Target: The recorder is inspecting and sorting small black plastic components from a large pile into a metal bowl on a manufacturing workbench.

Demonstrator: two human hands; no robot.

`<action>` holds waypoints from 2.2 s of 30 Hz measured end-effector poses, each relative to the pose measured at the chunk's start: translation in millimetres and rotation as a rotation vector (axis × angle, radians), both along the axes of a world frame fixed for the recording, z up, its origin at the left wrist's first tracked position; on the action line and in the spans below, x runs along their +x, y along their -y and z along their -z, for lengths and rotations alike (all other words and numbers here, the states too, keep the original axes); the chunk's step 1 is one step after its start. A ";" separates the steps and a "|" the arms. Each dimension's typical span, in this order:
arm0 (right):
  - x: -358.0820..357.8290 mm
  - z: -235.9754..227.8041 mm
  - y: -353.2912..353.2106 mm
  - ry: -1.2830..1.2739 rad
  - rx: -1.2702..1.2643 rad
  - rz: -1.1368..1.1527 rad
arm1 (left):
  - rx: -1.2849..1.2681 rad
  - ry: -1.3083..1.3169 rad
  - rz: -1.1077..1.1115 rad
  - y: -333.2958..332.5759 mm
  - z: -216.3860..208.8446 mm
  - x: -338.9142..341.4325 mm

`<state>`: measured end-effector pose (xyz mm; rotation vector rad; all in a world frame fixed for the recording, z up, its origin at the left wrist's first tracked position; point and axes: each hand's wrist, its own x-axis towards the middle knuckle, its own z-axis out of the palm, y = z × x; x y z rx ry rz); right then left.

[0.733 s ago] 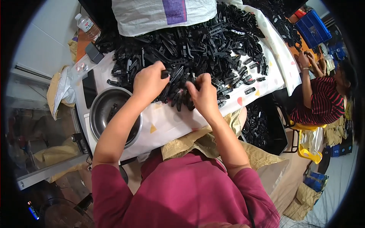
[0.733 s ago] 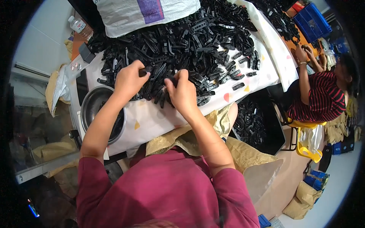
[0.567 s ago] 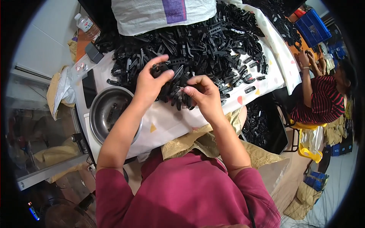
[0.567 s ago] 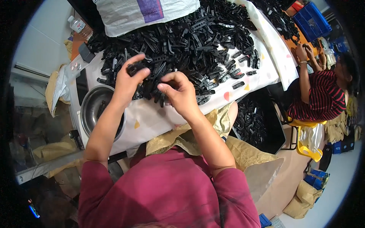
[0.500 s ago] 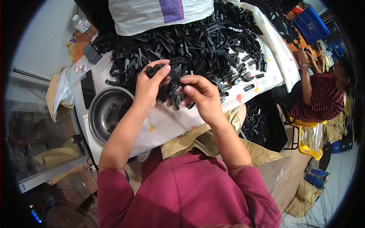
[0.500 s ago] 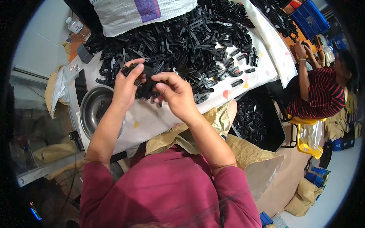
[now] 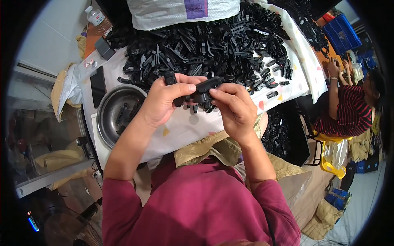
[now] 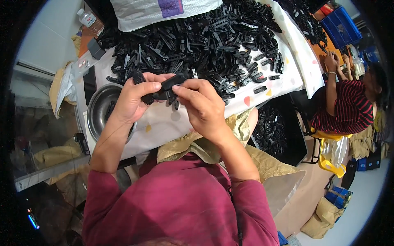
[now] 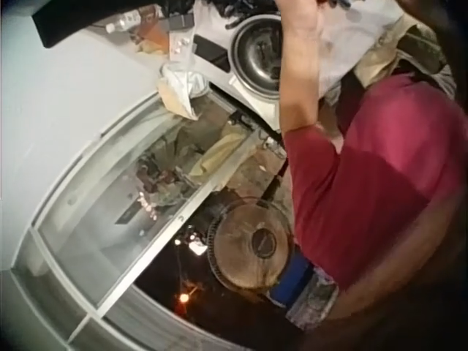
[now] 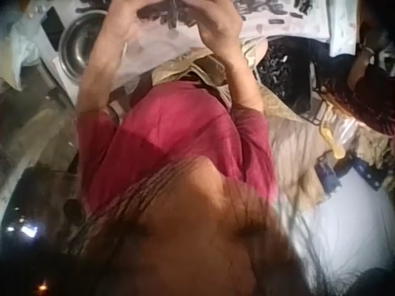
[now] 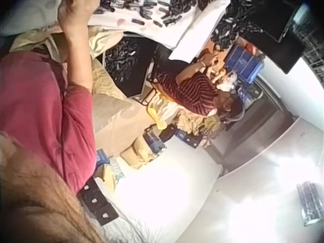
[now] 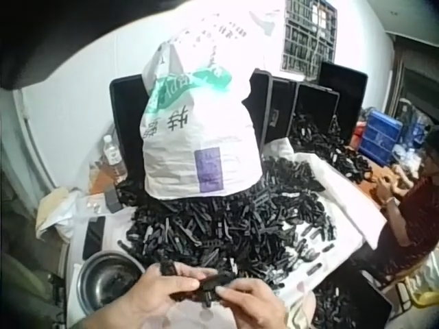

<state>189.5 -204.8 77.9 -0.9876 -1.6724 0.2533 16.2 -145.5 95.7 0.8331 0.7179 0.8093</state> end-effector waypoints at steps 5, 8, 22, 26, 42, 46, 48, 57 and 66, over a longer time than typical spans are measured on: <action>-0.2 3.2 3.1 0.027 0.015 0.023 | 0.184 -0.243 0.180 -2.9 -13.0 -4.8; -1.8 4.5 4.4 0.081 0.064 0.048 | 0.374 -0.453 0.136 -0.2 -23.9 -2.4; 1.7 6.2 13.4 0.145 0.058 0.093 | 1.050 -0.567 0.088 11.5 -12.0 -7.6; -4.7 -0.5 6.5 0.099 -0.197 0.012 | 1.172 -0.641 0.027 10.6 0.5 -16.9; 25.2 63.4 -37.0 0.519 -0.362 0.257 | 1.068 -1.313 -0.027 25.5 15.7 -126.2; -1.5 73.2 -65.3 0.899 -0.232 0.362 | 1.267 -1.049 -0.079 -15.8 41.0 -45.8; -6.2 80.4 -75.2 0.941 -0.152 0.382 | 1.288 -1.094 -0.086 -31.2 58.3 -6.6; 17.2 68.9 -50.2 0.629 -0.102 0.141 | 1.166 -1.598 -0.213 -70.2 85.7 43.6; 3.4 50.1 -30.7 -0.854 -0.765 0.015 | 0.191 -0.578 -0.069 -54.2 62.3 15.3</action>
